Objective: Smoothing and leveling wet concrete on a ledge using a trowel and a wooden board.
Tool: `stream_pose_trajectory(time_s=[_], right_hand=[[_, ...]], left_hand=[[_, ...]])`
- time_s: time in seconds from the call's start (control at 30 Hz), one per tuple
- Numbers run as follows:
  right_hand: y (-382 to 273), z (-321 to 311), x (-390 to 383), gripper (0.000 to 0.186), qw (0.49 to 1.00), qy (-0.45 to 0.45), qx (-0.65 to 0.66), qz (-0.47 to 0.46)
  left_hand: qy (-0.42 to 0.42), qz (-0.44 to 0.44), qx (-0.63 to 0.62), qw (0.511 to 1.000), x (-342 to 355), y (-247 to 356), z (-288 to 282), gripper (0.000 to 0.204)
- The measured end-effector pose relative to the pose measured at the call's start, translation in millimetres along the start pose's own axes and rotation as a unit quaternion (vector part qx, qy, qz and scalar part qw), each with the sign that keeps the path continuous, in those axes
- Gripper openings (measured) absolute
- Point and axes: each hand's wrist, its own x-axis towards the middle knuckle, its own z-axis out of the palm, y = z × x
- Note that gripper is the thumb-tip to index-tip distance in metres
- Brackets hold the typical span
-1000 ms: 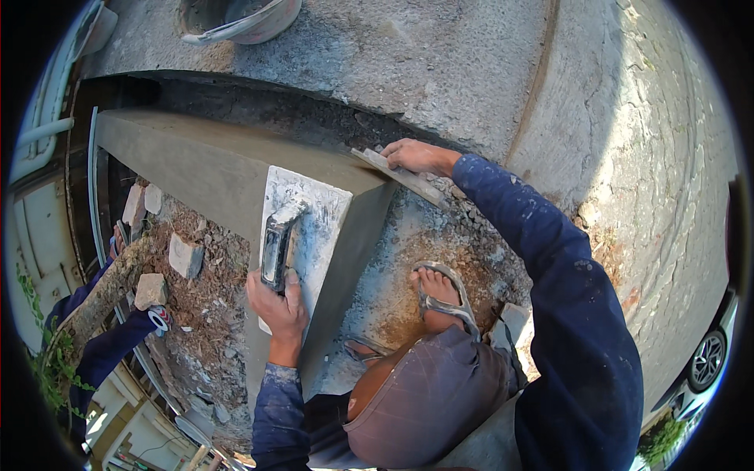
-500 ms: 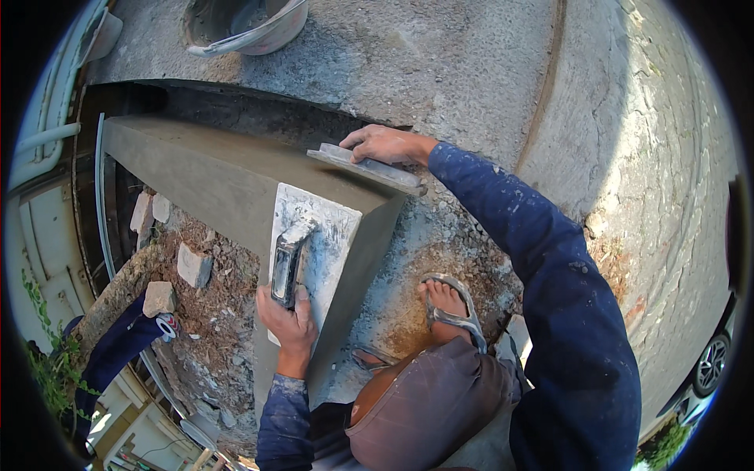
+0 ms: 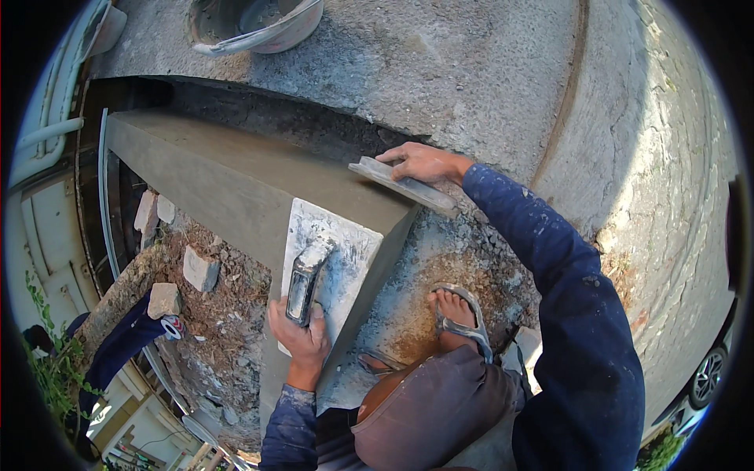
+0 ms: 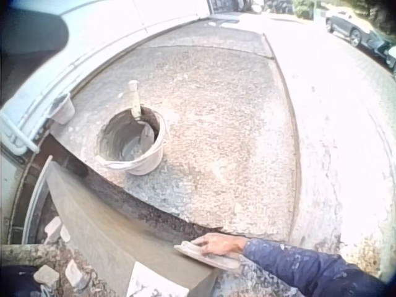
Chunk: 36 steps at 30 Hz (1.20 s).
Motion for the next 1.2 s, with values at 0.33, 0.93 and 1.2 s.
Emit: stream_pose_trajectory(time_s=[0.33,0.93,1.2], right_hand=[[-7.8,18.7,5.9,0.062,0.995,0.002,0.037,-0.094],[6.1,-0.3,-48.0,0.062,0.998,0.037,-0.06,0.009],[-8.8,22.1,-8.7,0.066,0.987,0.086,-0.028,-0.133]], left_hand=[[-0.011,0.011,0.014,1.0,-4.0,-7.6,-0.4,0.048],[0.004,0.008,0.023,1.0,-3.8,-2.9,0.3,0.044],[-0.013,0.006,-0.008,1.0,-1.3,-1.9,8.8,0.045]])
